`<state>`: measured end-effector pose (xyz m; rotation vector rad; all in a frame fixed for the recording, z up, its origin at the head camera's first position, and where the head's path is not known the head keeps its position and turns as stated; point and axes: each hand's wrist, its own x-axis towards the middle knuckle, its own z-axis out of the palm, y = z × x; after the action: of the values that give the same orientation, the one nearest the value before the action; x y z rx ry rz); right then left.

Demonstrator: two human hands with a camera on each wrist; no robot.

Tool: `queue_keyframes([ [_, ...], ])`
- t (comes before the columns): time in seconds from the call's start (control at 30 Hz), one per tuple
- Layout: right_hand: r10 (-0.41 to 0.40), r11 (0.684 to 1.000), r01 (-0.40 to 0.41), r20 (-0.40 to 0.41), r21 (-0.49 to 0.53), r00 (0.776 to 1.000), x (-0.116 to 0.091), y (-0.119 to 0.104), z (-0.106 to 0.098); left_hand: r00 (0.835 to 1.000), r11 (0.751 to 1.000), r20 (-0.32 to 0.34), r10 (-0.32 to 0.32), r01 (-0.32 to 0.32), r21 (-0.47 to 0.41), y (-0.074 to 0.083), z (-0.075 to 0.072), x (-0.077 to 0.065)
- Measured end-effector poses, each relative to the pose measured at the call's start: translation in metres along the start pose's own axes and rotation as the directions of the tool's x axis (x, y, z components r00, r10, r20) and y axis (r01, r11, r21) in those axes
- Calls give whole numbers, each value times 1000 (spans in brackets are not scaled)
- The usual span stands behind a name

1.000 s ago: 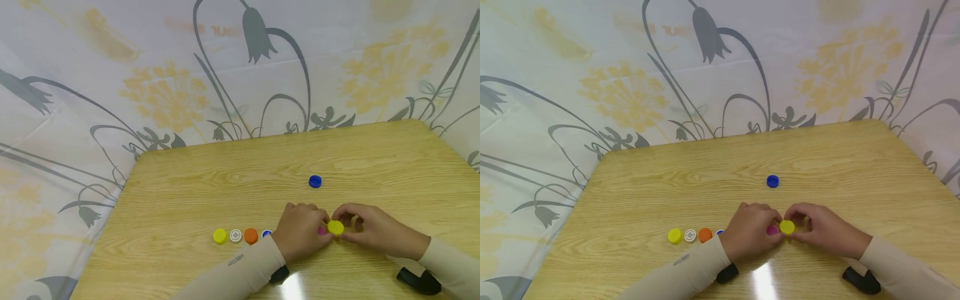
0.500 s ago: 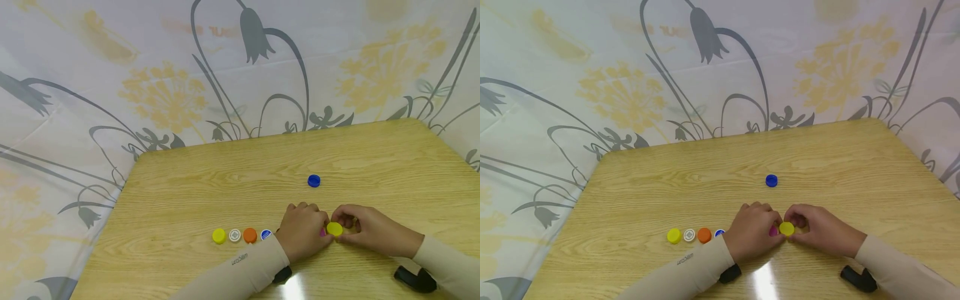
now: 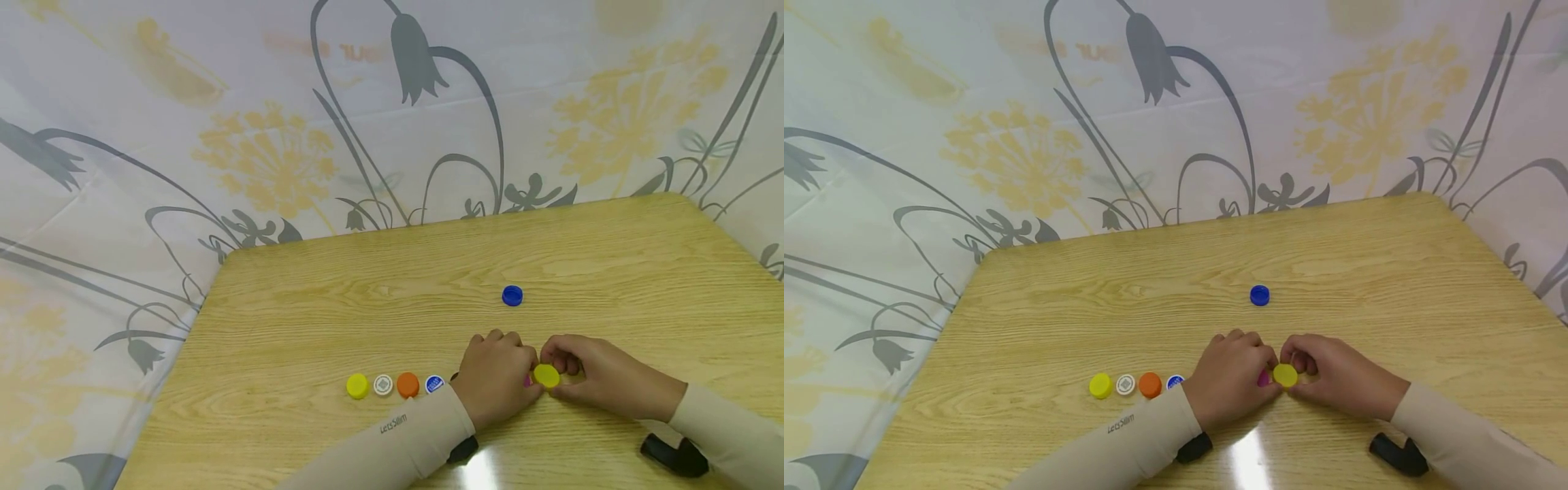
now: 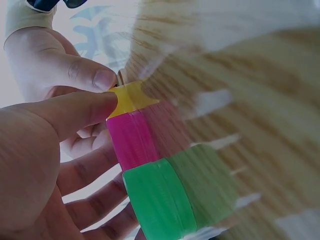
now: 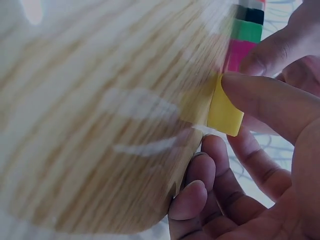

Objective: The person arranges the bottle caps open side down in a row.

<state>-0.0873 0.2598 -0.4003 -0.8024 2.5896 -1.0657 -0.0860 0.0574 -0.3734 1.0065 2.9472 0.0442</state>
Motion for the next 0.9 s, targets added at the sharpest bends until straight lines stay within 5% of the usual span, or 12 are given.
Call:
queue_keyframes([
  [0.37,-15,997,15,5,-70,1000,5,-5,-19,996,1000,-84,5,-6,-13,-22,-19,-1],
  [0.63,27,988,-47,-140,-145,990,36,-12,-39,990,999,-138,-39,37,-17,-47,-41,17],
  [0.9,78,982,-101,-144,-161,986,64,-5,-46,990,997,-120,-68,71,17,-58,-50,39],
])
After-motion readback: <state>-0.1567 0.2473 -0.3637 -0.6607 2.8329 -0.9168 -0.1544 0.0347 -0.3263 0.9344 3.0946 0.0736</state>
